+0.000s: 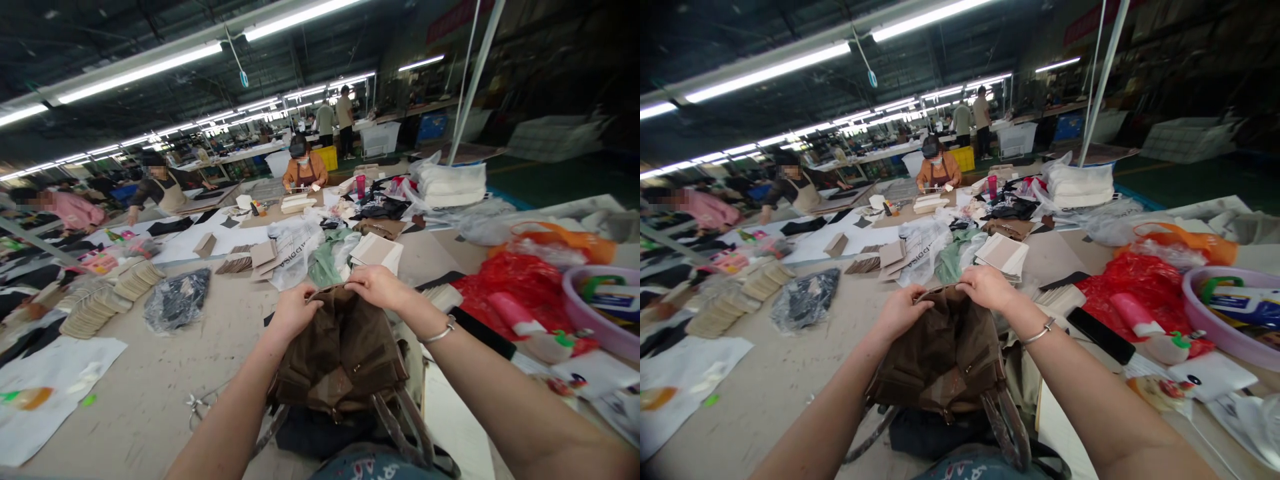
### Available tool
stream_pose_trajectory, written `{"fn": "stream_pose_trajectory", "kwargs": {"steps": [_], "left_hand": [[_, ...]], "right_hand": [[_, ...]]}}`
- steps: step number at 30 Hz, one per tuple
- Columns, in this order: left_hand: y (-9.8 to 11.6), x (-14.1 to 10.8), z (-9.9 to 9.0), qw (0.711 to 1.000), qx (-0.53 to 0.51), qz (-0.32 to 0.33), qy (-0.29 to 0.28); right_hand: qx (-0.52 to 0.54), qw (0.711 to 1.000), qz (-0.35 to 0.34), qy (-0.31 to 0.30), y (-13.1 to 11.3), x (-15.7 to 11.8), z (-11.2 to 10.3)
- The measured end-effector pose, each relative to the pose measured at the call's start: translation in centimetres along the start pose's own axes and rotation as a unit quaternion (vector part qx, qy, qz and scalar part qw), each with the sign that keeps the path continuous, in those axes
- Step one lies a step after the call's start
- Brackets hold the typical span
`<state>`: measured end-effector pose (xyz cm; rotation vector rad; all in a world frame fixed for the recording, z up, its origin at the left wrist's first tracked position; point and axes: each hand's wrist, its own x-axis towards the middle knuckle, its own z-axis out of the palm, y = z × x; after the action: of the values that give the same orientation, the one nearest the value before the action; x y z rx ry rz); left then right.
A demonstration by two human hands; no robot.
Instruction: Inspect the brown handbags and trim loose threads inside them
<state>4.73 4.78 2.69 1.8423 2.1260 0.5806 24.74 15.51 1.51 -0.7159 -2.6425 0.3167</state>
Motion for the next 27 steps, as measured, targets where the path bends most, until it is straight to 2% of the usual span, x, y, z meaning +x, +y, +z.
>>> {"fn": "stream_pose_trajectory", "kwargs": {"steps": [4, 6, 9, 12, 14, 16, 19, 22, 27], "left_hand": [[0.0, 0.2, -0.1, 0.999, 0.035, -0.005, 0.002], [0.3, 0.3, 0.1, 0.999, 0.043, -0.008, 0.003], [0.6, 0.5, 0.4, 0.999, 0.052, -0.007, -0.002], [0.7, 0.6, 0.8, 0.997, 0.079, -0.008, 0.009], [0.7, 0.7, 1.0, 0.995, 0.101, -0.015, 0.02], [0.5, 0.8, 1.2, 0.993, 0.111, -0.022, 0.025], [0.4, 0.8, 1.4, 0.993, 0.108, -0.022, 0.029], [0.4, 0.8, 1.4, 0.994, 0.105, -0.022, 0.029], [0.8, 0.6, 1.0, 0.993, 0.106, -0.044, 0.014]], "right_hand": [[0.123, 0.992, -0.007, -0.002, 0.9, -0.6, 0.4], [0.206, 0.979, 0.0, -0.004, 1.5, -0.9, 0.8], [0.315, 0.948, 0.046, -0.021, 2.3, -1.3, 1.0], [0.393, 0.916, 0.059, -0.049, 2.5, -1.6, 0.3], [0.409, 0.911, 0.04, -0.047, 2.1, -1.8, -0.6], [0.356, 0.934, 0.024, 0.002, 1.3, -1.7, -1.4], [0.197, 0.978, -0.012, 0.074, -0.3, -1.4, -1.7], [0.082, 0.992, -0.069, 0.06, -1.3, -0.6, -1.2], [-0.022, 0.991, -0.127, 0.041, -1.7, 0.8, -0.9]]}}
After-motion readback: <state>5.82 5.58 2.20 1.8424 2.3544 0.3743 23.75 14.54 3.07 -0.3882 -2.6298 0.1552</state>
